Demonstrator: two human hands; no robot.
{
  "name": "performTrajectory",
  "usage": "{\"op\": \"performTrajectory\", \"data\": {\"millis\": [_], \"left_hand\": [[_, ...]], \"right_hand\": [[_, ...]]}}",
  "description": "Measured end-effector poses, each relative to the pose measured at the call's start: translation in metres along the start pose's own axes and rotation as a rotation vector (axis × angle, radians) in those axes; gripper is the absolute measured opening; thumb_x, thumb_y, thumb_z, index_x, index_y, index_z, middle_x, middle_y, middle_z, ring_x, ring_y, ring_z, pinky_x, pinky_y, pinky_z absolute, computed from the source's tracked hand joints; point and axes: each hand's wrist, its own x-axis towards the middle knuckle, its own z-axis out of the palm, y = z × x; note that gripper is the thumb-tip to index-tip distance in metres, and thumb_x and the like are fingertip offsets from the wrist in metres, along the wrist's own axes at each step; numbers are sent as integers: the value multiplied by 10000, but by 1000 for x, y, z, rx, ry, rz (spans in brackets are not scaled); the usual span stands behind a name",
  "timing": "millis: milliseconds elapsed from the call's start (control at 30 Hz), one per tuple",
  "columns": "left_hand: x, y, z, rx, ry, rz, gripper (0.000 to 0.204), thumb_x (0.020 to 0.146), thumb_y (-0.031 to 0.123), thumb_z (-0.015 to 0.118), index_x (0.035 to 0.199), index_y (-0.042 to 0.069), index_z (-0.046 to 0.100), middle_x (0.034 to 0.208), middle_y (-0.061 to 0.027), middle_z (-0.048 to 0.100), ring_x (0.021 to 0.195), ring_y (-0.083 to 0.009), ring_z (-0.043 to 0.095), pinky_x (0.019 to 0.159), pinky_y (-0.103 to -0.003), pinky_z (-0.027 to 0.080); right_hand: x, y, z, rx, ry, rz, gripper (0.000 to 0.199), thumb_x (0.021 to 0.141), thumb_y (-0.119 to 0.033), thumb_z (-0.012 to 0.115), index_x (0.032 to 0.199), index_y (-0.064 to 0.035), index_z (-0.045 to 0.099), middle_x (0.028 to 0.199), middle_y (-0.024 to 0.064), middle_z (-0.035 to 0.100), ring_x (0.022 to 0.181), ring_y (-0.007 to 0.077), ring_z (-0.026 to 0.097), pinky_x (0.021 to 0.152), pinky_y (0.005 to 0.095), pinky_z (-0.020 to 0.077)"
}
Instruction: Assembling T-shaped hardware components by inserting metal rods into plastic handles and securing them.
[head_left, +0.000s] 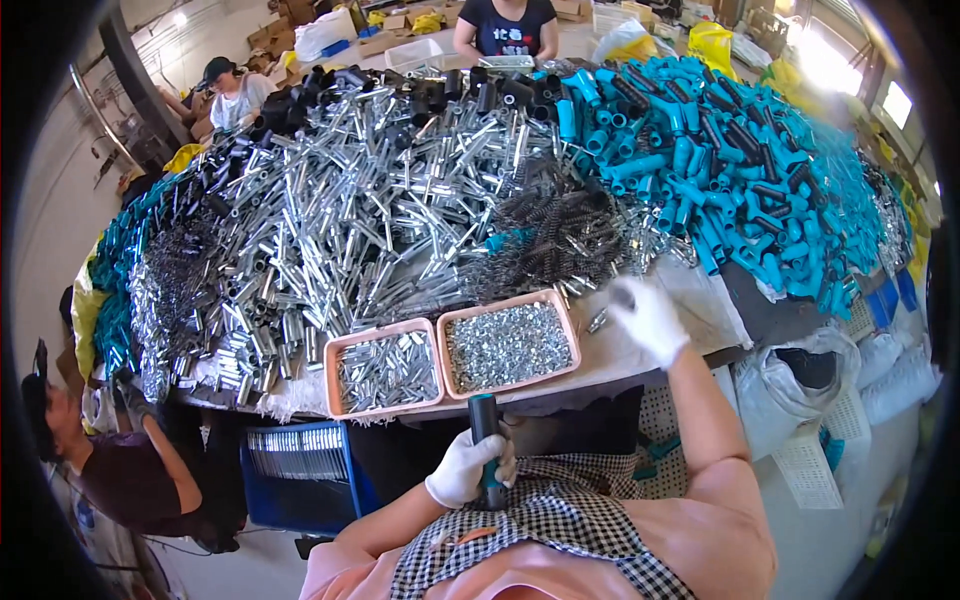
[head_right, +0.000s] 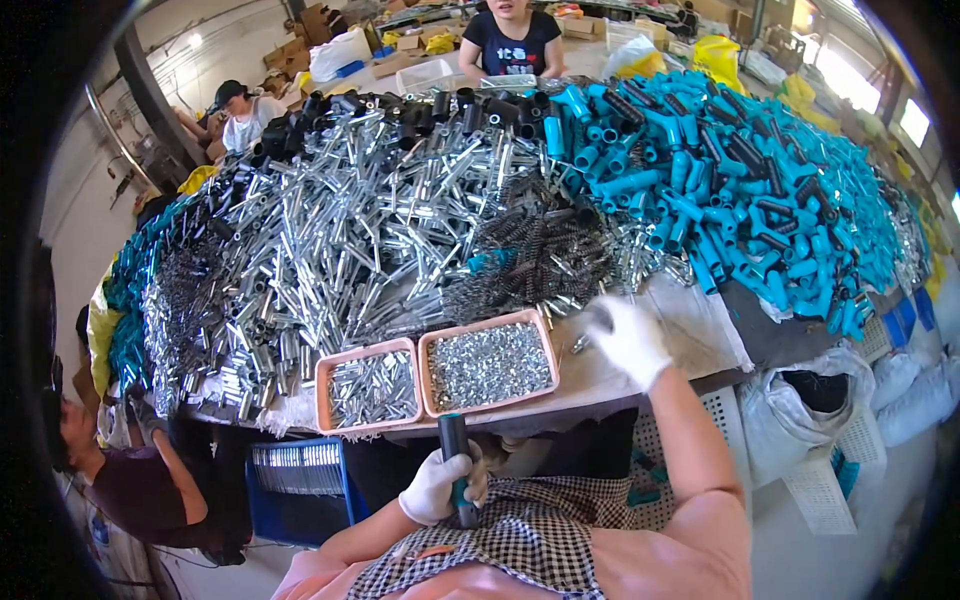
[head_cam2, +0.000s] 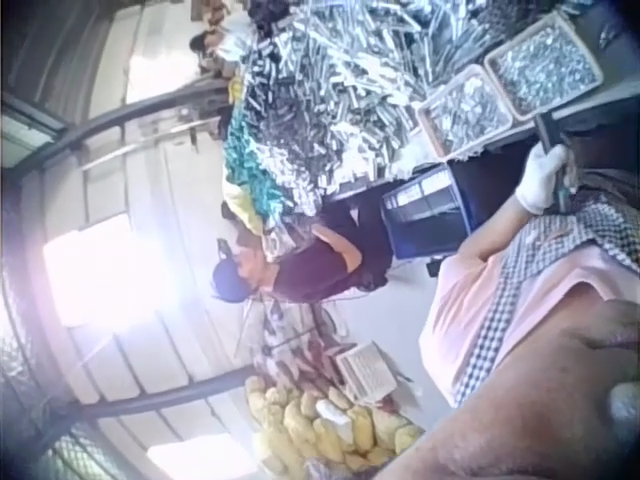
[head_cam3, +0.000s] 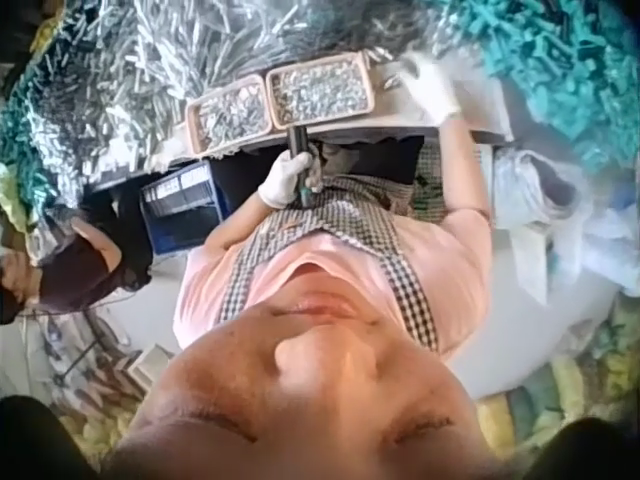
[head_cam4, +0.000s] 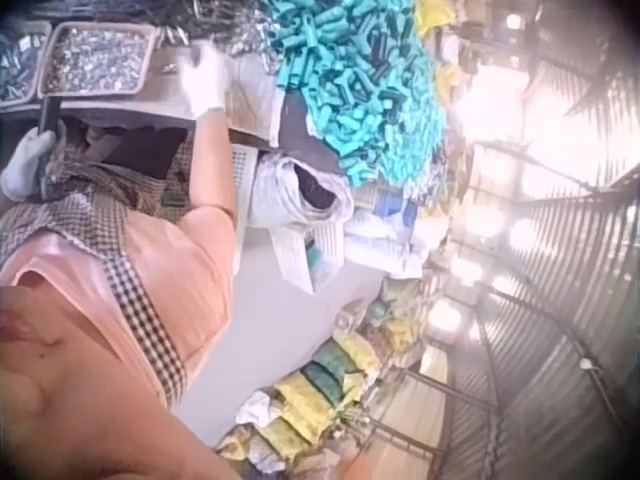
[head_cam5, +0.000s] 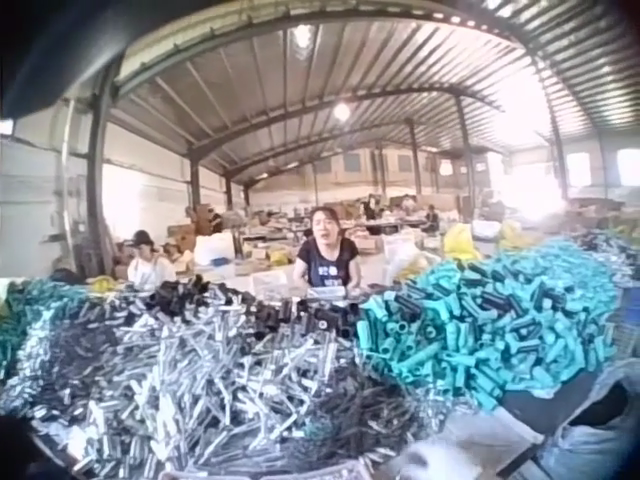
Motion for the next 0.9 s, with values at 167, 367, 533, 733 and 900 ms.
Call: {"op": "performTrajectory", "data": {"millis": [167, 367, 533, 733, 900], "left_hand": [[11, 7, -1, 4, -16, -38, 326, 894, 220, 712, 1108, 61, 523, 800, -73, 542, 633, -186, 549, 608, -374, 492], [10, 8, 2, 66, 5, 8, 268, 915, 177, 704, 1060, 22, 539, 727, -63, 569, 574, -172, 566, 559, -323, 505], [8, 22, 17, 493, 171, 110, 168, 896, 140, 723, 899, 33, 592, 652, -9, 574, 553, -108, 563, 525, -272, 468], [8, 21, 18, 667, 181, 188, 196, 865, 159, 756, 866, 49, 594, 653, 9, 588, 519, -77, 554, 467, -240, 442], [-17, 17, 25, 737, 288, 296, 245, 842, 127, 766, 992, 21, 604, 707, -11, 619, 551, -77, 578, 492, -232, 459]], "right_hand": [[75, 77, 3, -548, 163, -235, 302, 768, -182, 712, 1067, -145, 683, 1097, 113, 615, 1051, 341, 560, 908, 433, 479], [81, 87, 20, -385, 177, -40, 441, 755, -119, 725, 1178, -109, 598, 1160, 184, 588, 1109, 396, 562, 954, 464, 476], [69, 69, 26, -555, 63, 315, 592, 777, -160, 739, 1296, -42, 481, 1150, 261, 590, 1005, 424, 637, 861, 479, 536], [81, 79, 25, -691, 96, 303, 287, 898, -145, 579, 1164, -60, 511, 1051, 236, 629, 922, 391, 680, 794, 464, 559], [84, 72, 21, -674, 131, 229, 242, 881, -142, 544, 1110, -63, 543, 1034, 232, 652, 879, 381, 688, 783, 465, 563]]}}
